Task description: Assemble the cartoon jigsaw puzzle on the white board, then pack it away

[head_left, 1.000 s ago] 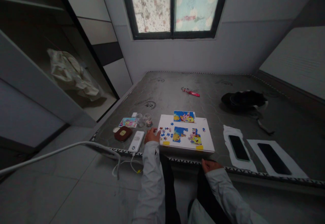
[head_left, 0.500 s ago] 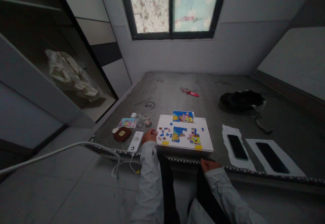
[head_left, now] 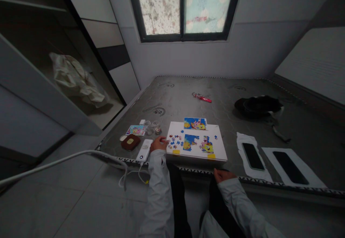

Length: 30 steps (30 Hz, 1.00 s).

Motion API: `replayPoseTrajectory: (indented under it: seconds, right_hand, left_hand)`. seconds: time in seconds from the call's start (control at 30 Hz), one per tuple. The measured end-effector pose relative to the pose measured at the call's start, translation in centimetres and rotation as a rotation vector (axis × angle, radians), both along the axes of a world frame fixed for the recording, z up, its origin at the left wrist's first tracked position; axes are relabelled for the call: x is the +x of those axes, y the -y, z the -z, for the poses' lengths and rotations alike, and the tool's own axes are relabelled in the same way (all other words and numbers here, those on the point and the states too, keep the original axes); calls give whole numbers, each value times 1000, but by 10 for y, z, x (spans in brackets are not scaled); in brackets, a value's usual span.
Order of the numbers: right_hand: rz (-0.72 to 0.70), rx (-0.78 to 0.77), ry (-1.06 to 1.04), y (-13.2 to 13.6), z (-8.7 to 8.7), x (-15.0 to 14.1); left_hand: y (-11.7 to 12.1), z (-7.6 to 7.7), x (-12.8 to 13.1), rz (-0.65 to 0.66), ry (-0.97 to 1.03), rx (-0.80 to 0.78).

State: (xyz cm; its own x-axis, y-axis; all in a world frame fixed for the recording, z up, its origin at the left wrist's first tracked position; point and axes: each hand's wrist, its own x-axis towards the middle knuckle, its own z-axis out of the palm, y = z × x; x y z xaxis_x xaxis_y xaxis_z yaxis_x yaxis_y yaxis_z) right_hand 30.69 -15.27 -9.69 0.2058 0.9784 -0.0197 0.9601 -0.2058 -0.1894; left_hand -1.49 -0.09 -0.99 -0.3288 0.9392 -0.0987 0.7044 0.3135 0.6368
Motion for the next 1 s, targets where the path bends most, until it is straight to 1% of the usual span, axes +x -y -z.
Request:
replayPoseTrajectory:
  seconds: [0.13, 0.23, 0.4, 0.57, 0.63, 0.77, 0.87, 1.0]
  right_hand:
    - [12, -3, -9, -1, 2, 1]
    - [13, 2, 3, -1, 3, 1]
    - [28, -11, -9, -1, 1, 1]
    - [11, -38, 6, -1, -5, -1]
    - [5, -42, 4, -1, -6, -2]
    - [11, -53, 4, -1, -8, -2]
    - [14, -47, 7, -1, -7, -2]
    - [12, -39, -2, 0, -6, -1]
  left_hand:
    - [4, -8, -1, 18, -28, -71]
    - [4, -9, -1, 16, -44, -94]
    - [4, -8, 3, 33, -37, -93]
    - [4, -8, 7, 13, -34, -24]
    - [2, -6, 11, 44, -9, -26]
    - [-4, 1, 17, 131, 45, -91]
    - [-7, 5, 18, 162, 48, -102]
    - [-5, 3, 16, 154, 44, -87]
